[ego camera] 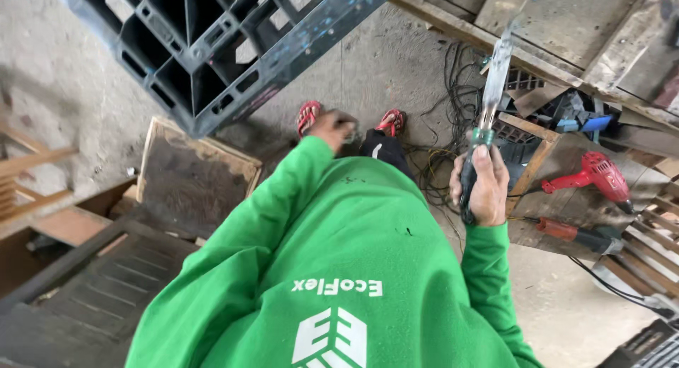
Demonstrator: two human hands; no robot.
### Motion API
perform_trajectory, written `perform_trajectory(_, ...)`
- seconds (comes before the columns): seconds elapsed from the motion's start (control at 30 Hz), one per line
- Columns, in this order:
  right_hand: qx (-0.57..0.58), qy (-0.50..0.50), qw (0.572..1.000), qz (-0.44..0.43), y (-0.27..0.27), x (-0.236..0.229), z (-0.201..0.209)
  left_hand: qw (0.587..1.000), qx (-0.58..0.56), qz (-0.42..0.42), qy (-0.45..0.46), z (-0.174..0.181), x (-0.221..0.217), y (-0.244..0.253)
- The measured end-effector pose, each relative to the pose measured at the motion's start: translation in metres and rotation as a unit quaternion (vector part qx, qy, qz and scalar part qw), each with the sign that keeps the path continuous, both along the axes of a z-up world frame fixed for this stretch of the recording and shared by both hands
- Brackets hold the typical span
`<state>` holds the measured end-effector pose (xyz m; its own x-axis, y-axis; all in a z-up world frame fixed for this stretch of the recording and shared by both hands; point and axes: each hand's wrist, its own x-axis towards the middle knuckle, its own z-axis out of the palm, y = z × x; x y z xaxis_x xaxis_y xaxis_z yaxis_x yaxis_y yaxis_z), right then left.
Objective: The person uses a soldering iron to melt and smooth the surface of a black plastic pallet. They repeatedly apply the hot tip to various grid sections and wipe away softened plastic with a cloth. The pallet remains on a wooden workbench throughout the process.
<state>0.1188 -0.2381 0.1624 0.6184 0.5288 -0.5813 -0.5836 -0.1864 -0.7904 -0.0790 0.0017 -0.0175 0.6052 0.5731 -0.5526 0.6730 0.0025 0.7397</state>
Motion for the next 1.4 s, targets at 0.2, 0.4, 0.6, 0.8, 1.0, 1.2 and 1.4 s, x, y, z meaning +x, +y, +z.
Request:
perform_trajectory(0.2, 0.056, 0.005, 0.997, 0.056, 0.035, 0.000, 0.004, 0.853, -0.334, 0.366, -0.159, 0.026, -0.096, 0.003)
perform_trajectory(0.4, 0.086, 0.012, 0.995, 0.047, 0.057, -0.033, 0.012, 0.824, -0.332, 0.436, -0.146, 0.053, -0.188, -0.013)
perform_trajectory(0.6, 0.074, -0.025, 0.994, 0.079, 0.053, -0.036, 0.017, 0.814, -0.147, 0.545, -0.135, 0.004, -0.284, -0.071)
perform_trajectory(0.8, 0.081, -0.055, 0.993, 0.072, 0.050, -0.036, 0.018, 0.571, -0.492, 0.590, -0.290, -0.009, -0.298, -0.075)
perform_trajectory(1.0, 0.072, -0.073, 0.990, 0.096, 0.056, -0.030, 0.026, 0.779, -0.274, 0.539, -0.166, -0.007, -0.225, -0.067)
perform_trajectory(1.2, 0.060, -0.096, 0.984, 0.138, 0.062, -0.030, 0.031, 0.791, -0.275, 0.505, -0.208, 0.022, -0.193, -0.045)
perform_trajectory(1.4, 0.074, -0.082, 0.982, 0.152, 0.070, -0.034, 0.032, 0.691, -0.254, 0.579, -0.350, 0.078, -0.183, -0.015)
